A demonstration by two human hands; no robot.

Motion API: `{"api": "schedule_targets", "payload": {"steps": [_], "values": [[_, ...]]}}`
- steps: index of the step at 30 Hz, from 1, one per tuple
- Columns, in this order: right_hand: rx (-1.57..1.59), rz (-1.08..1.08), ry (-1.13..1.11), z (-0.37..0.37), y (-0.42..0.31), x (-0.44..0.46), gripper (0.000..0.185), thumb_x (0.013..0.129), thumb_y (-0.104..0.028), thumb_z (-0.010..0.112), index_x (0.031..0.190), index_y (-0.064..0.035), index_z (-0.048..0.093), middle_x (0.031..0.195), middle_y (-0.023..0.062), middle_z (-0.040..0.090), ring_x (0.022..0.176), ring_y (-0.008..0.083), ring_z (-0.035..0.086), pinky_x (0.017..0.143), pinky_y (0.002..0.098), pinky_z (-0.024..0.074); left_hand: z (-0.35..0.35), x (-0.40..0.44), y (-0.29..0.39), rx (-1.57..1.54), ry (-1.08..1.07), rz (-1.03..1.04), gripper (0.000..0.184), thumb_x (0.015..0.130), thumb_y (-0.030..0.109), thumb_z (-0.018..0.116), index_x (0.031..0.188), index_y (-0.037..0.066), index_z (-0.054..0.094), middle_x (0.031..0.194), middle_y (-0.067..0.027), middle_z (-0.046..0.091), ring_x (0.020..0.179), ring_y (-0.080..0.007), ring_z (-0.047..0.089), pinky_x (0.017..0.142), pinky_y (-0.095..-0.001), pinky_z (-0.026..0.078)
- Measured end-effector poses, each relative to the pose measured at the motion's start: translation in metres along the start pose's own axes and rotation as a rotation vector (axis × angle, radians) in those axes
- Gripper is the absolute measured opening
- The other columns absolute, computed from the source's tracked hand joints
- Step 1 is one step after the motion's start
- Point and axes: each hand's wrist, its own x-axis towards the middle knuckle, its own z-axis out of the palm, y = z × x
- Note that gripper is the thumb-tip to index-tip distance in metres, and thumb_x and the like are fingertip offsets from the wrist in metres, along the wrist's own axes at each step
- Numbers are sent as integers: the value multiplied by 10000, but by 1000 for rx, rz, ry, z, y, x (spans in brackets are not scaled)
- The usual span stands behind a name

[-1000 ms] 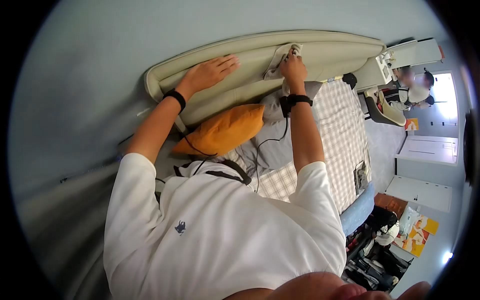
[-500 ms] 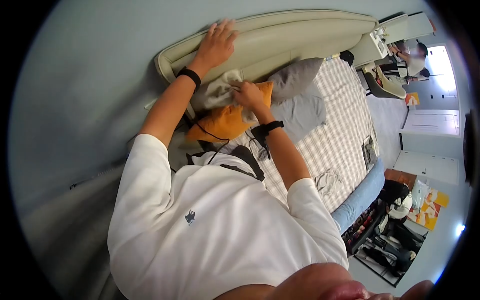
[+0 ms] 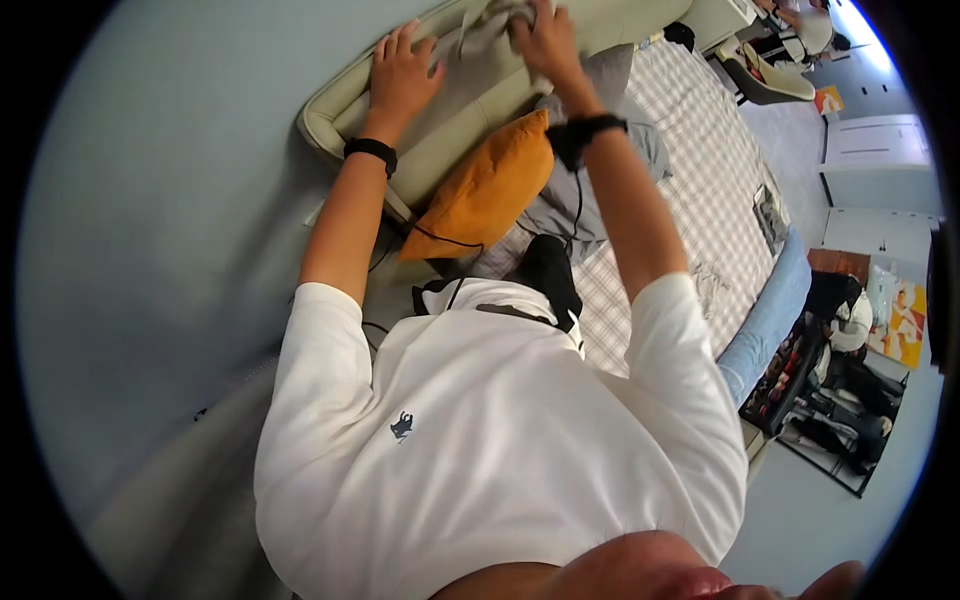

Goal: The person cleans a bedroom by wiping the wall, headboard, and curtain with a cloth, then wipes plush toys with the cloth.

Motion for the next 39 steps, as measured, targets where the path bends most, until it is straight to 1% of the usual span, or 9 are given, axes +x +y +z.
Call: {"api": "schedule_targets", "payload": {"steps": [3,7,10,16,24,26,29,37,39], "values": [[-54,76,35,-12,10,46,375,884,-226,510,1185,-6,541,1116,281,575,951,444,580,840,500,474,1,1,-7,20,32,64,369,869,336,609,1173,128,590,1419,-130,422,1304,-300,395,1076,-467,314],[37,81,-477,-10,29,68,414,859,-175,545,1244,-26,511,1137,233,577,965,412,597,815,472,497,-3,1,2,89,66,22,343,866,355,601,1109,113,616,1392,-128,455,1296,-269,408,1088,-431,318],[-52,-143,-368,33,52,38,355,783,-176,630,1135,-130,619,1030,189,607,972,426,560,866,485,471,-8,-1,2,23,41,-18,297,879,308,587,1094,106,622,1397,-129,454,1298,-274,414,1091,-438,319],[-345,56,-481,23,176,62,436,745,-182,647,1180,-201,622,1109,115,611,1031,382,576,865,466,508,-9,7,-2,-74,48,-33,189,864,188,591,1017,83,630,1381,-121,480,1279,-275,448,1071,-446,350],[-251,466,-359,-121,391,204,388,792,-203,511,1114,-88,695,885,173,707,765,279,687,735,371,536,0,23,14,-13,45,-90,137,846,185,589,943,94,624,1332,-104,518,1273,-250,456,1050,-432,359],[69,452,-270,-116,478,238,387,792,-228,515,1093,-79,706,923,157,710,861,237,681,781,340,518,22,39,38,147,-2,-418,164,848,204,599,974,101,605,1338,-94,507,1298,-234,432,1024,-436,352],[10,525,-267,-88,492,268,414,766,-205,522,1134,-110,688,1038,179,691,987,294,656,851,379,505,73,87,73,31,18,-93,265,833,196,627,1081,114,584,1384,-91,469,1322,-215,406,1007,-426,329],[-527,210,-116,-15,541,302,506,726,-129,532,1216,-176,650,915,197,678,906,331,651,771,426,516,113,162,94,144,-99,-133,442,845,320,596,1234,122,523,1442,-54,436,1327,-200,408,1051,-431,300],[-40,368,-253,-3,562,315,510,744,-121,518,1239,-151,638,817,166,670,771,272,640,726,374,509,112,154,99,143,-140,-149,456,848,334,585,1249,127,519,1449,-45,433,1326,-196,411,1059,-427,294]]}}
